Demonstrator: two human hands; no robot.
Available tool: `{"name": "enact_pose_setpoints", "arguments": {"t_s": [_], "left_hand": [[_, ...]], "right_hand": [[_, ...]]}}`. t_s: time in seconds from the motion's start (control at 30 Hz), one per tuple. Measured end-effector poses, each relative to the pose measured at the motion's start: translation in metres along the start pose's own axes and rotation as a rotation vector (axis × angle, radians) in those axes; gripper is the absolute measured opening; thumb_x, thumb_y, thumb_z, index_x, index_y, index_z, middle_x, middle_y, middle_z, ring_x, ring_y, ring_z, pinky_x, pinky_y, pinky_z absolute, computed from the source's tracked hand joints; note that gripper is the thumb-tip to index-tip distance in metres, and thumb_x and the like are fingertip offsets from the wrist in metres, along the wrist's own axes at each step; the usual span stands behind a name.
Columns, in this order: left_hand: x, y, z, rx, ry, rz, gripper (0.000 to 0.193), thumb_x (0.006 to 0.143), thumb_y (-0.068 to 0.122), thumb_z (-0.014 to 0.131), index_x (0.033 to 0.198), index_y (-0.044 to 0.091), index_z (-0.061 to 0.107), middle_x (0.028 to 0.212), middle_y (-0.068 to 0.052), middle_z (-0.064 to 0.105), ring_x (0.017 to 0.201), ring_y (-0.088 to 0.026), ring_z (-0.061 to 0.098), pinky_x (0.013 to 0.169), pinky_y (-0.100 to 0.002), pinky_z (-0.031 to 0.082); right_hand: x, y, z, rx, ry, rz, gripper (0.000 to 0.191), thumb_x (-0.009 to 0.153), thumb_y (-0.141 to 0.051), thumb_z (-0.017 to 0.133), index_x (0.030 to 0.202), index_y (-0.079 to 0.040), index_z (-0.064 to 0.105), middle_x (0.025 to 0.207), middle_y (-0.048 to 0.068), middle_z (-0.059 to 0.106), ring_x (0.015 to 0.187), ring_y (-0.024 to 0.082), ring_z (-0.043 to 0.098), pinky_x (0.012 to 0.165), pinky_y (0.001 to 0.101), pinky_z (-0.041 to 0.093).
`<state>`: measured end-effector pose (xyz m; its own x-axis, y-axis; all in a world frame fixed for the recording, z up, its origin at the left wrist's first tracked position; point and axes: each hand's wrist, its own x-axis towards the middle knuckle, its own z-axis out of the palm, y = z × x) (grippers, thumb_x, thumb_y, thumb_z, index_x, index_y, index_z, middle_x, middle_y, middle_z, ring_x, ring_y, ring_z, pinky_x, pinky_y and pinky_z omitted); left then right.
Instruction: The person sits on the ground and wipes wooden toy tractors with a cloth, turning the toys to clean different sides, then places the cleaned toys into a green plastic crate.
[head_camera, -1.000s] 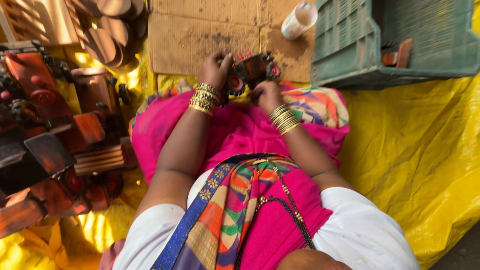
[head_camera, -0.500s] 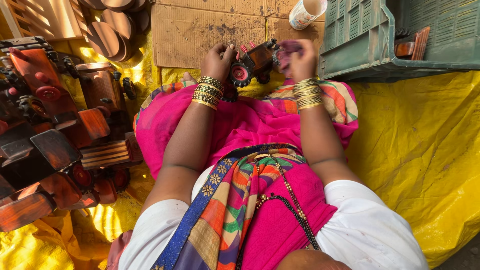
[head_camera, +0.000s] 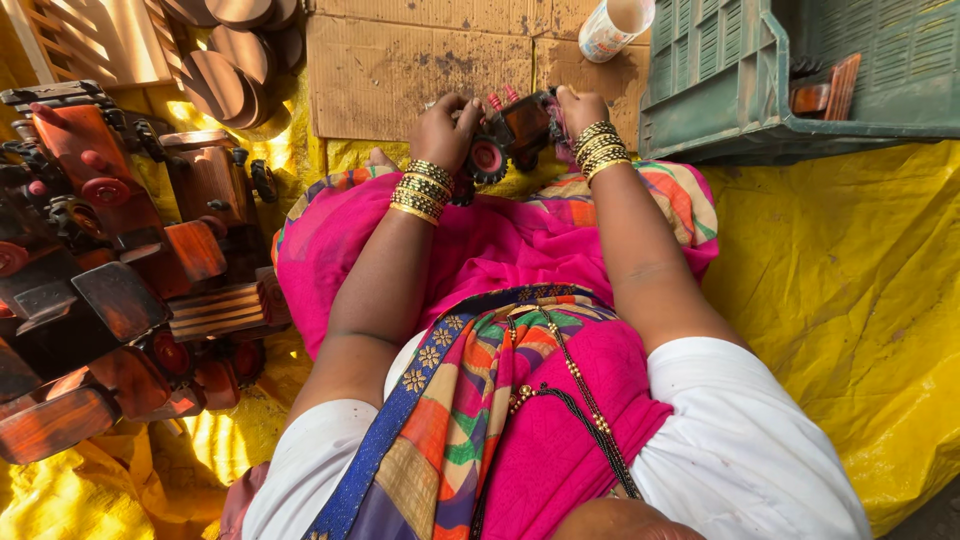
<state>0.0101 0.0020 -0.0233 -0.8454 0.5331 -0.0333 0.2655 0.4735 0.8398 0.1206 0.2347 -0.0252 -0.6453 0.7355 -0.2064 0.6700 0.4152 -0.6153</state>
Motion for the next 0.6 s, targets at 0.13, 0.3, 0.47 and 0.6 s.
{"name": "enact_pose_setpoints", "arguments": {"t_s": [0.13, 0.3, 0.47, 0.6], "left_hand": [[-0.003, 0.0, 0.001, -0.014, -0.025, -0.024, 0.039, 0.096, 0.051, 0.061, 0.101, 0.015, 0.076, 0.092, -0.014, 0.077, 0.088, -0.036, 0.073, 0.076, -0.046, 0.056], [-0.002, -0.009, 0.008, -0.026, -0.021, -0.045, 0.038, 0.094, 0.052, 0.061, 0.101, 0.017, 0.077, 0.092, -0.013, 0.077, 0.088, -0.036, 0.073, 0.075, -0.047, 0.056], [0.008, -0.012, 0.014, 0.012, -0.025, -0.004, 0.041, 0.092, 0.052, 0.063, 0.103, 0.015, 0.077, 0.096, -0.016, 0.076, 0.09, -0.037, 0.072, 0.077, -0.047, 0.057], [0.014, -0.012, 0.012, 0.07, -0.163, -0.039, 0.046, 0.092, 0.055, 0.064, 0.107, 0.014, 0.077, 0.1, -0.016, 0.076, 0.093, -0.036, 0.073, 0.082, -0.046, 0.057]], "right_hand": [[0.012, 0.006, -0.016, -0.001, 0.026, 0.079, 0.064, 0.094, -0.057, 0.058, 0.083, 0.005, 0.072, 0.076, 0.024, 0.07, 0.077, 0.036, 0.071, 0.078, 0.0474, 0.051], [-0.007, 0.007, -0.01, 0.179, 0.218, -0.121, 0.054, 0.099, -0.048, 0.06, 0.079, 0.001, 0.067, 0.073, 0.02, 0.067, 0.072, 0.037, 0.067, 0.073, 0.0523, 0.053], [-0.055, 0.004, 0.035, -0.546, 0.49, -0.401, 0.031, 0.093, -0.042, 0.063, 0.1, -0.012, 0.069, 0.108, 0.025, 0.066, 0.096, 0.046, 0.064, 0.079, 0.0544, 0.053], [-0.041, 0.015, 0.038, -0.451, 0.262, -0.126, 0.029, 0.091, -0.039, 0.065, 0.097, -0.011, 0.069, 0.104, 0.019, 0.068, 0.093, 0.043, 0.067, 0.078, 0.0556, 0.053]]}}
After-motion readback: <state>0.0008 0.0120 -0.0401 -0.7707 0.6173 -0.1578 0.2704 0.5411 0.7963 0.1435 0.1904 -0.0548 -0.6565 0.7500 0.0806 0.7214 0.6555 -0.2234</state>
